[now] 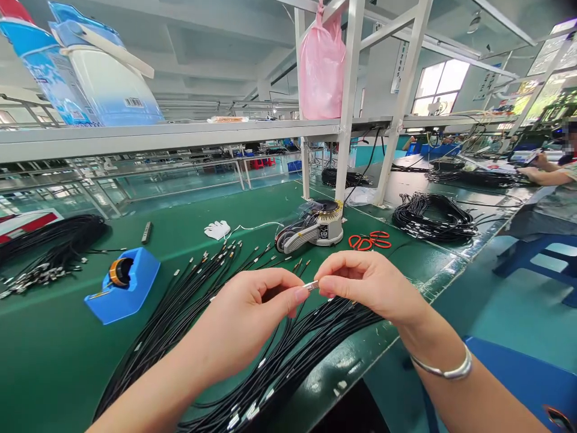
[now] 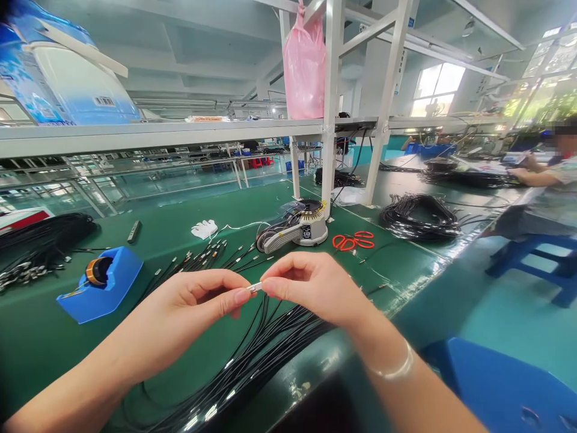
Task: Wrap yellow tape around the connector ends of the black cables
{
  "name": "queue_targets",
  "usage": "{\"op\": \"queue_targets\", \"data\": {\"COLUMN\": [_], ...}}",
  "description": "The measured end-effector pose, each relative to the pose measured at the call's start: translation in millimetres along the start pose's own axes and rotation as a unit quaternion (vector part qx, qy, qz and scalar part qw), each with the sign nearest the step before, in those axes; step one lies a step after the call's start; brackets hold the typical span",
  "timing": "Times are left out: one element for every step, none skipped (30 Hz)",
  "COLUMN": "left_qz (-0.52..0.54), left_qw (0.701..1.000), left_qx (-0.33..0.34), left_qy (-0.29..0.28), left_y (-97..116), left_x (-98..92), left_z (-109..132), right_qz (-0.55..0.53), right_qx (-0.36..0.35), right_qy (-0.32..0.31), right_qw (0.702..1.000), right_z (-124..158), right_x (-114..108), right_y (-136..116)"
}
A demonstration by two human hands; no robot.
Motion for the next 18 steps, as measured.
{"op": "queue_targets", "data": {"left_qz": [-0.004,-0.008,-0.011,-0.013,-0.014,-0.016,-0.018,-0.021,-0.024,-0.028,-0.033,-0.038,-0.043,-0.046,-0.049,-0.052,-0.055,-0.058], "left_qw": [1.0,1.0,1.0,1.0,0.999,0.999,0.999,0.999,0.999,0.999,0.999,0.999,0.999,0.998,0.998,0.998,0.998,0.997], "left_qx": [-0.003,-0.003,-0.002,0.001,0.004,0.006,0.007,0.009,0.011,0.014,0.017,0.019,0.023,0.027,0.031,0.037,0.043,0.049], "left_qy": [-0.003,-0.008,-0.013,-0.021,-0.03,-0.037,-0.041,-0.04,-0.037,-0.032,-0.028,-0.024,-0.021,-0.017,-0.012,-0.006,0.001,0.007], "left_y": [-1,-3,-4,-5,-6,-7,-8,-9,-10,-10,-10,-9,-9,-7,-6,-4,-2,-1], "left_x": [1.5,3.4,5.4,7.9,10.6,13.0,14.5,15.3,15.4,15.2,15.0,15.0,15.2,15.4,15.5,15.6,15.8,16.7], "left_z": [1,1,1,1,1,1,2,2,3,5,6,7,8,9,9,9,10,9], "right_qz": [0.014,0.029,0.043,0.055,0.062,0.064,0.061,0.055,0.047,0.042,0.041,0.045,0.052,0.059,0.064,0.068,0.07,0.072], "right_qx": [0.005,0.012,0.019,0.028,0.037,0.048,0.056,0.062,0.067,0.07,0.072,0.073,0.074,0.075,0.076,0.077,0.077,0.077], "right_qy": [-0.004,-0.007,-0.009,-0.01,-0.009,-0.008,-0.007,-0.005,-0.005,-0.005,-0.004,-0.003,-0.002,-0.001,-0.001,-0.001,-0.001,0.001], "right_qw": [1.0,0.999,0.999,0.998,0.997,0.997,0.997,0.997,0.997,0.997,0.997,0.996,0.996,0.995,0.995,0.995,0.995,0.994], "right_z": [1,2,3,4,5,5,6,7,8,9,11,12,13,14,15,16,17,18], "right_x": [-1,-1,0,0,1,2,4,5,7,9,11,12,13,14,15,16,16,17], "right_y": [0,1,2,4,7,10,13,15,17,18,18,19,19,19,20,20,21,22]}}
Point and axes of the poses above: each hand's wrist, its own z-axis away from the middle knuckle, its own x-axis out of the palm, y = z × x, the point moved 10 cm from there along -z, towards the middle knuckle, and after that the axes turned 11 degrees about -z, right-handed, at the moved point
